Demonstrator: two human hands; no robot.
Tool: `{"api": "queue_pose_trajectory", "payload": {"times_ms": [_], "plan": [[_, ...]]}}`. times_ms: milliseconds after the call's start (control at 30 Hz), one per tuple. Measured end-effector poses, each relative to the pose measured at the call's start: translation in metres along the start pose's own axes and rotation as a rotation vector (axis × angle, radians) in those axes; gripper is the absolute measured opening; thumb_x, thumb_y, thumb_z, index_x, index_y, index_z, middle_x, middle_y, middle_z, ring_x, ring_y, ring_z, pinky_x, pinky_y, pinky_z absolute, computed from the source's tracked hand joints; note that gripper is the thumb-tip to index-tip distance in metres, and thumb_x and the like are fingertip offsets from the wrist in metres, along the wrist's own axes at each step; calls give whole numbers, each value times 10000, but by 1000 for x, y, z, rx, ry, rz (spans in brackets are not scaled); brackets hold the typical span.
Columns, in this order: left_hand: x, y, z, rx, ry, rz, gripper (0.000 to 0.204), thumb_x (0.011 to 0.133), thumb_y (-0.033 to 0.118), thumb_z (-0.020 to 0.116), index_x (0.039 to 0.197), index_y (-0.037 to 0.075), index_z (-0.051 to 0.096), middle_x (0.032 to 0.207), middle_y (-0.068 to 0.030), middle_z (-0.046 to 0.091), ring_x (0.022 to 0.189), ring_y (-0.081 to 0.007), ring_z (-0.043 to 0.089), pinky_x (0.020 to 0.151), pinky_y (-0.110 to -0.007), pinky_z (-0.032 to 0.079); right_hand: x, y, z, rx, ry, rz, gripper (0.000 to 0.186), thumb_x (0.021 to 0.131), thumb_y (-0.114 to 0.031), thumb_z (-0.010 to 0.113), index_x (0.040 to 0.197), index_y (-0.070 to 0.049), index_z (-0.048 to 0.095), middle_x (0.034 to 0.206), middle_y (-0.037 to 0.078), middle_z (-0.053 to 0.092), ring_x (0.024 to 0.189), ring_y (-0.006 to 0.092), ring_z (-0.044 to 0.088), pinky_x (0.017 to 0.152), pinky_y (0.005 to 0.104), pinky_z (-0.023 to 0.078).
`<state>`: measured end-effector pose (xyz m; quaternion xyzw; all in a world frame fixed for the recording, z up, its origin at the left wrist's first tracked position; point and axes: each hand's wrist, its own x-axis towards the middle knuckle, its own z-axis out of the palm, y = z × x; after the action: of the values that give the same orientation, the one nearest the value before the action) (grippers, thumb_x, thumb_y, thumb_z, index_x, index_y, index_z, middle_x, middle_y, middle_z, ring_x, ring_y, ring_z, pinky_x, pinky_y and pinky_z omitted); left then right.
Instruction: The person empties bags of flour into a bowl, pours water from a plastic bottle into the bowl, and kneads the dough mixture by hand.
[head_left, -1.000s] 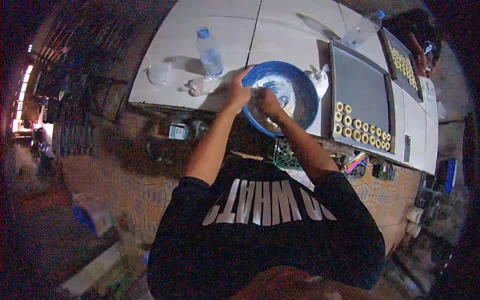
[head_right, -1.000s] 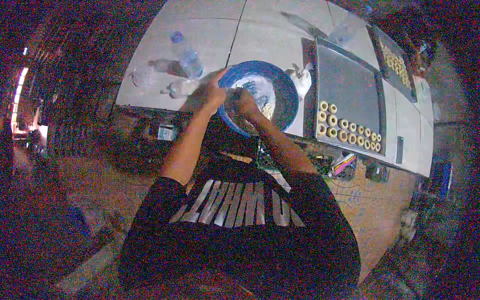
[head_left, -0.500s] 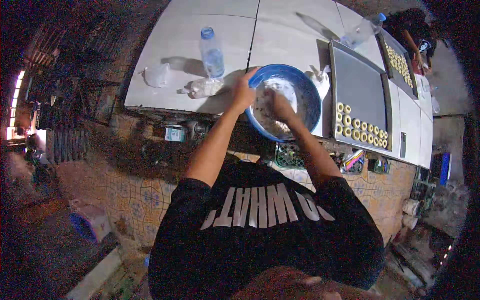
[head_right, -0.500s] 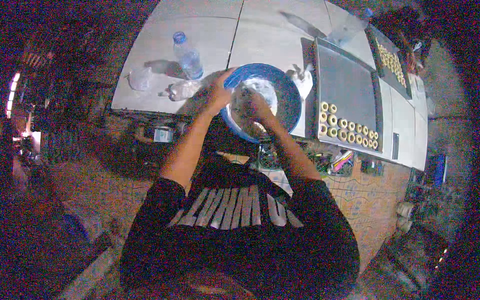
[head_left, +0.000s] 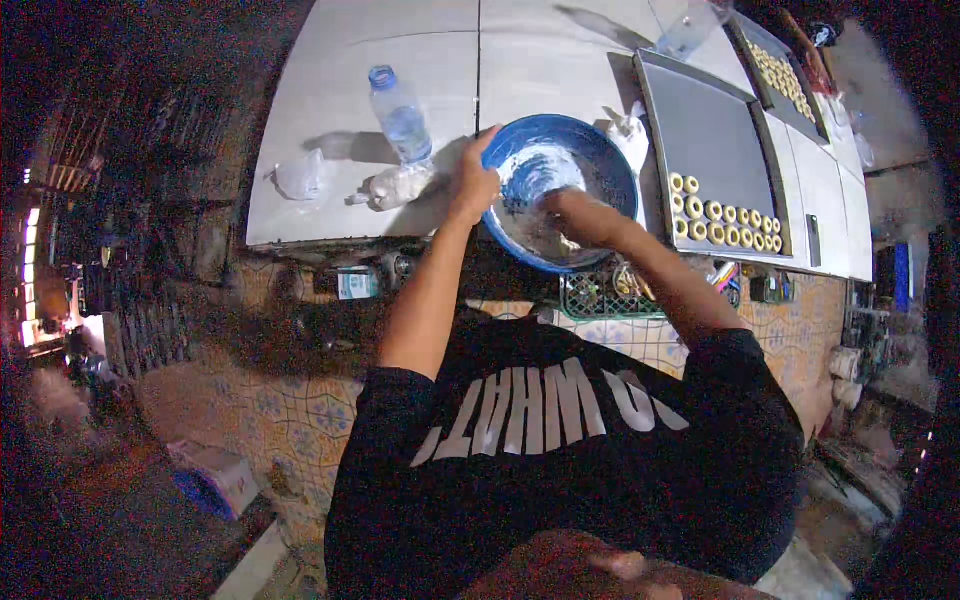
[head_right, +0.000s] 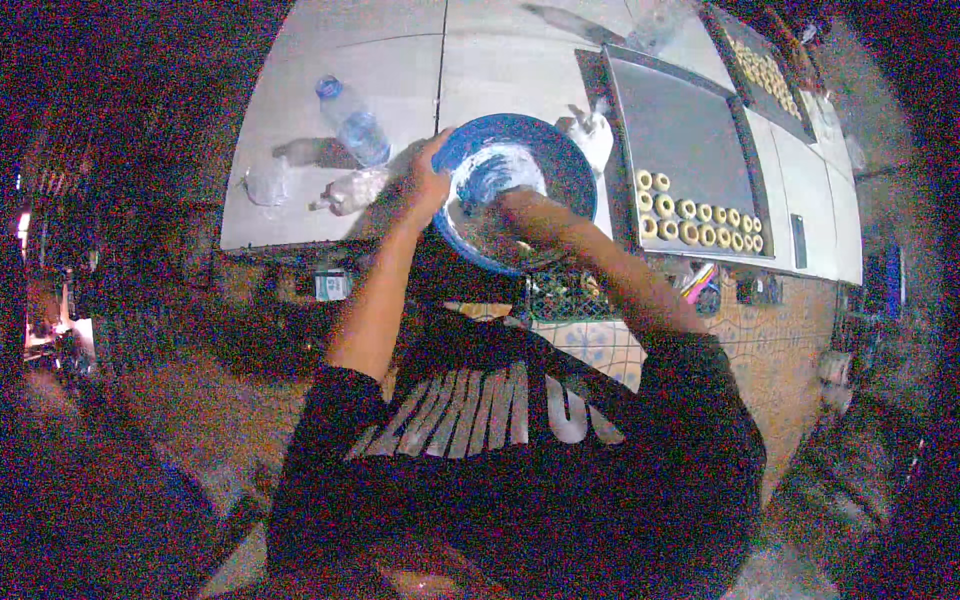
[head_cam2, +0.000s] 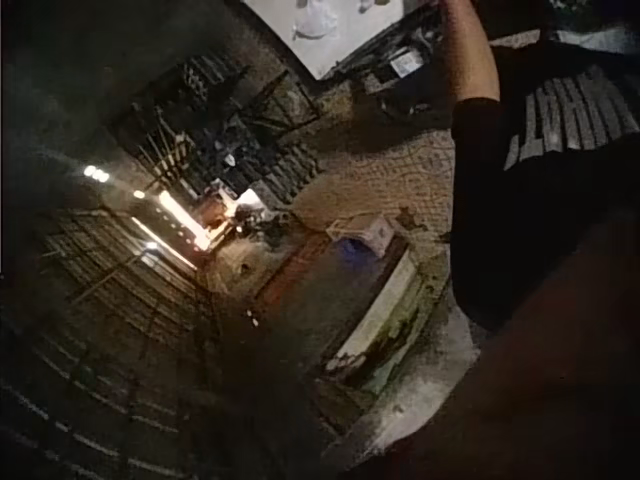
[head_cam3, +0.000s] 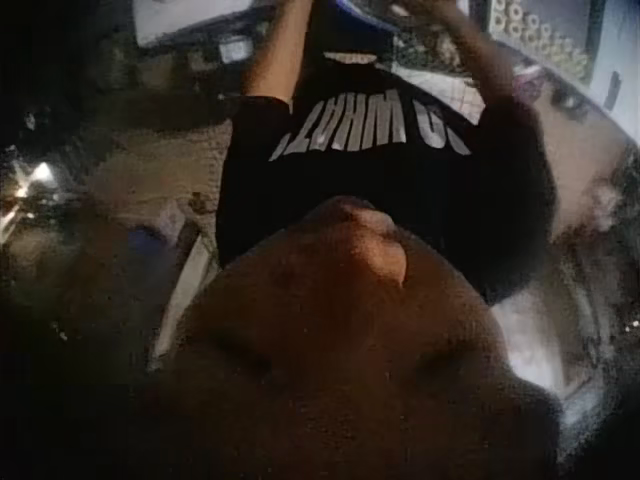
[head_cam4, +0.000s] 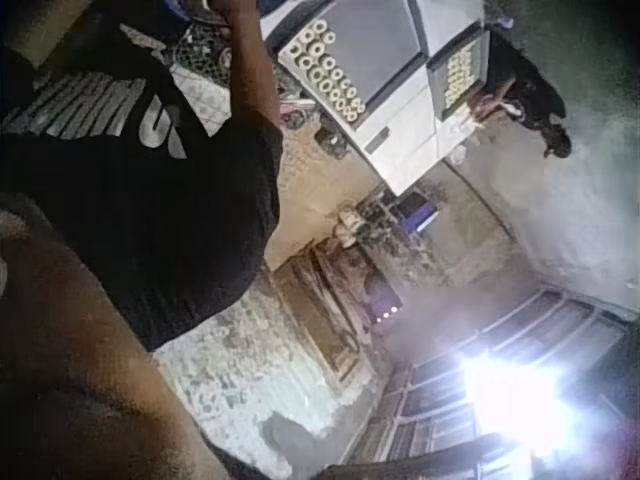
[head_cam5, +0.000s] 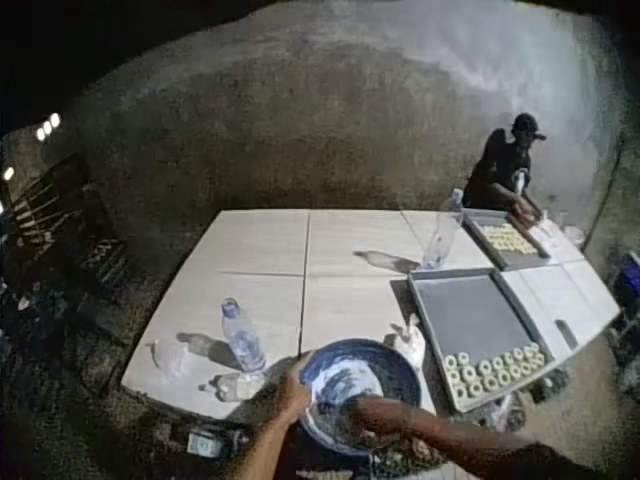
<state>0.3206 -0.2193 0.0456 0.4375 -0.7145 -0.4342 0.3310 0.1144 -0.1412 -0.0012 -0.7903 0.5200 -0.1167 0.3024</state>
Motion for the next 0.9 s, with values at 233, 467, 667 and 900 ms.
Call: {"api": "queue_pose_trajectory", "payload": {"times_ms": [233,467,667,900], "plan": [[7,-39,21,93,144,15,686,730,-121,466,1351,159,548,1215,-231,615,1063,-332,627,897,-376,482,-3,33,46,47,-93,-150,318,782,-147,644,1072,-17,628,1073,222,632,1005,411,603,889,473,476],[8,-43,20,-64,94,71,697,716,-125,462,1355,144,542,1171,-231,640,1029,-346,639,903,-380,486,46,-30,17,-282,-386,159,227,794,-139,634,970,3,631,995,244,636,977,427,597,870,493,470],[19,-42,8,69,141,-15,727,726,-125,482,1380,190,519,1138,-236,652,957,-340,664,836,-399,508,41,1,46,-81,266,127,159,779,-103,647,888,2,599,844,238,636,853,466,592,737,489,487],[7,-14,-10,119,31,-143,738,719,-147,469,1400,134,486,1262,-213,598,1098,-333,615,884,-369,493,2,23,-10,-62,-3,14,344,746,-48,673,1086,1,648,939,179,698,813,306,689,753,382,541]]}}
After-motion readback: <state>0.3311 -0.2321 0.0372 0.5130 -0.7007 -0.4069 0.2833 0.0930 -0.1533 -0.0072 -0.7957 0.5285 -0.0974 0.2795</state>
